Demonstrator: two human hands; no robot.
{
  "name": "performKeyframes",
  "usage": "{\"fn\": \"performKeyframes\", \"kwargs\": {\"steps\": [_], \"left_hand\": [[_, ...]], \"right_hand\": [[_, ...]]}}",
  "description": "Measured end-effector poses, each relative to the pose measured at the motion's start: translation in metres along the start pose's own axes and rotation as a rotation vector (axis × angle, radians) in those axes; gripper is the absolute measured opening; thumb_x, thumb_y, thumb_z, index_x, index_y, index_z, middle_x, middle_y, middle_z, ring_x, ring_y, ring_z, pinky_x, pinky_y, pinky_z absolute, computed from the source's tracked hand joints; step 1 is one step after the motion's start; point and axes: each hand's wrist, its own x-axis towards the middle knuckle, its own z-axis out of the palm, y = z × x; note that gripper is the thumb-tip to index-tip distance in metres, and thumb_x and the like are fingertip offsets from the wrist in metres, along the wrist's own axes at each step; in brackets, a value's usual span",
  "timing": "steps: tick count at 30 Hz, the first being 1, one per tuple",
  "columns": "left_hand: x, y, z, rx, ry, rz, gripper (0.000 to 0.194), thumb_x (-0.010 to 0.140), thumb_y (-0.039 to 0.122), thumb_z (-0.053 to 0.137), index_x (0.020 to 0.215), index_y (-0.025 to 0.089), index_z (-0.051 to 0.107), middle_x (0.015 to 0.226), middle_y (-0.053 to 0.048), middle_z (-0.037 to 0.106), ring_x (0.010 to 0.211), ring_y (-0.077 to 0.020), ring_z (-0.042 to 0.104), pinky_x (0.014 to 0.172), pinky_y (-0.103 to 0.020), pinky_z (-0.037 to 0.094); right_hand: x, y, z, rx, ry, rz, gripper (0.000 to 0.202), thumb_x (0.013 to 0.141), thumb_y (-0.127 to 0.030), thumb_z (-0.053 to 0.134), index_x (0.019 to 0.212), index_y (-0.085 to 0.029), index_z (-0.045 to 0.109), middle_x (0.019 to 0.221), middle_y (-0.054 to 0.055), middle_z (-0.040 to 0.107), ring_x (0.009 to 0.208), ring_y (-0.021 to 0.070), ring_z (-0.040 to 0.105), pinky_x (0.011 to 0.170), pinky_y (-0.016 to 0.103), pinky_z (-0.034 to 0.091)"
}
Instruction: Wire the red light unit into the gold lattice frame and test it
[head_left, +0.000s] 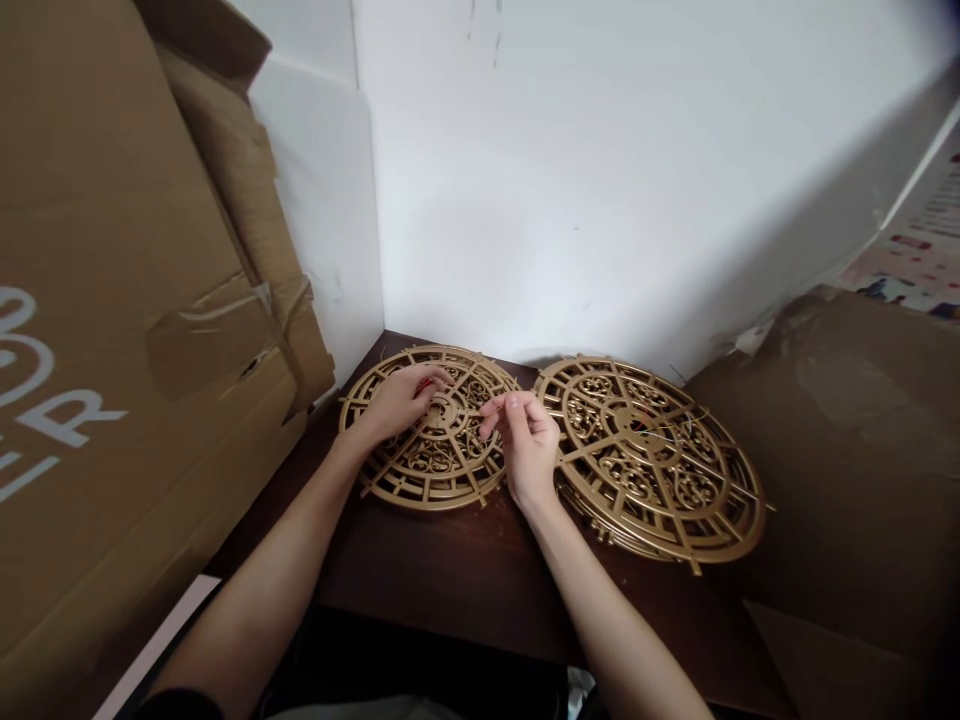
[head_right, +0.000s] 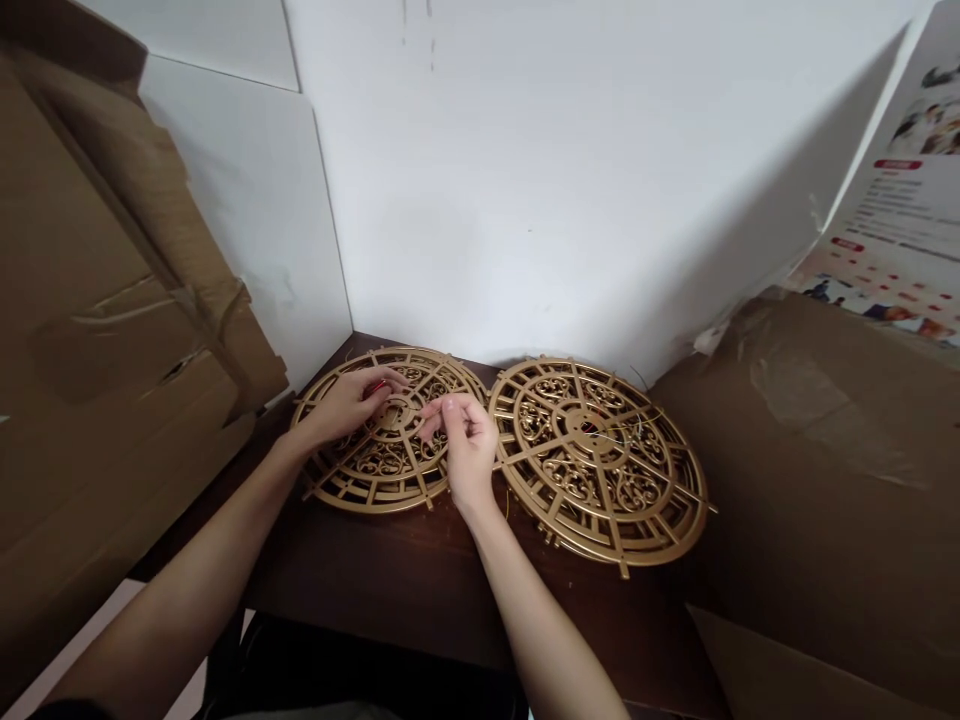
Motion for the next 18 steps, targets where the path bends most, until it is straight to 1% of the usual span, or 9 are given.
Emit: {"fn": "performKeyframes", "kwargs": {"steps": [1,3,6,8,10,13,16,17,18], "left_hand": [[0.001,-0.004,-0.001,0.120,-0.035,0.036,0.026,0.084,0.012,0.047,0.096,0.017,0.070,0.095,-0.006,0.065,0.082,-0.0158,0.057,0.077,-0.030,0.046],[0.002,-0.009,-0.004,0.287,-0.102,0.073,0.031,0.082,0.010,0.047,0.095,0.018,0.073,0.095,-0.007,0.062,0.086,-0.0174,0.058,0.082,-0.032,0.044],[0.005,-0.012,-0.004,0.407,-0.174,0.102,0.028,0.083,0.017,0.052,0.098,0.023,0.074,0.091,-0.005,0.059,0.081,-0.0170,0.057,0.077,-0.030,0.043],[0.006,-0.014,-0.003,0.420,-0.182,0.121,0.024,0.084,0.024,0.055,0.098,0.025,0.075,0.087,-0.004,0.060,0.077,-0.0162,0.056,0.072,-0.028,0.041],[0.006,-0.016,-0.002,0.382,-0.160,0.123,0.022,0.084,0.028,0.057,0.095,0.025,0.075,0.082,-0.003,0.060,0.073,-0.0155,0.055,0.067,-0.026,0.038],[0.003,-0.018,0.000,0.307,-0.123,0.117,0.019,0.084,0.031,0.059,0.086,0.023,0.076,0.075,-0.003,0.060,0.070,-0.0156,0.054,0.066,-0.026,0.037],[0.000,-0.019,0.001,0.288,-0.089,0.106,0.019,0.083,0.033,0.061,0.084,0.022,0.076,0.074,-0.003,0.061,0.069,-0.0161,0.054,0.065,-0.026,0.036],[0.000,-0.019,0.002,0.286,-0.078,0.098,0.019,0.083,0.034,0.061,0.084,0.022,0.076,0.074,-0.004,0.062,0.069,-0.0162,0.053,0.065,-0.026,0.036],[-0.001,-0.020,0.002,0.280,-0.068,0.090,0.020,0.083,0.035,0.061,0.085,0.021,0.076,0.075,-0.004,0.063,0.069,-0.0162,0.053,0.064,-0.026,0.036]], "right_hand": [[-0.001,0.000,0.001,0.005,0.022,-0.018,0.021,0.092,-0.036,0.055,0.080,-0.019,0.060,0.074,0.000,0.067,0.055,0.0097,0.058,0.056,0.024,0.047],[-0.003,-0.001,0.004,-0.008,0.055,-0.058,0.021,0.093,-0.035,0.053,0.082,-0.019,0.059,0.074,0.000,0.066,0.057,0.0107,0.060,0.057,0.025,0.050],[-0.006,-0.004,0.007,-0.081,0.064,-0.138,0.020,0.094,-0.033,0.050,0.083,-0.019,0.059,0.076,0.001,0.067,0.063,0.0123,0.064,0.061,0.027,0.052],[-0.008,-0.006,0.007,-0.138,0.062,-0.187,0.020,0.095,-0.032,0.048,0.084,-0.019,0.058,0.078,0.002,0.067,0.067,0.0138,0.066,0.064,0.029,0.054],[-0.008,-0.005,0.007,-0.187,0.063,-0.209,0.019,0.096,-0.032,0.046,0.086,-0.020,0.057,0.083,0.004,0.067,0.073,0.0156,0.068,0.069,0.033,0.055],[-0.007,-0.003,0.006,-0.265,0.041,-0.223,0.014,0.095,-0.029,0.043,0.104,-0.022,0.051,0.106,0.009,0.065,0.087,0.0184,0.069,0.076,0.037,0.056],[-0.007,0.000,0.006,-0.376,0.019,-0.253,0.041,0.091,-0.023,0.048,0.128,-0.027,0.033,0.136,0.014,0.048,0.107,0.0203,0.063,0.080,0.036,0.056],[-0.007,0.002,0.006,-0.426,0.025,-0.264,0.047,0.089,-0.021,0.049,0.132,-0.028,0.030,0.141,0.014,0.043,0.111,0.0207,0.061,0.080,0.036,0.055],[-0.008,0.003,0.006,-0.488,0.027,-0.274,0.048,0.088,-0.020,0.050,0.131,-0.027,0.032,0.141,0.014,0.041,0.114,0.0212,0.059,0.079,0.035,0.055]]}}
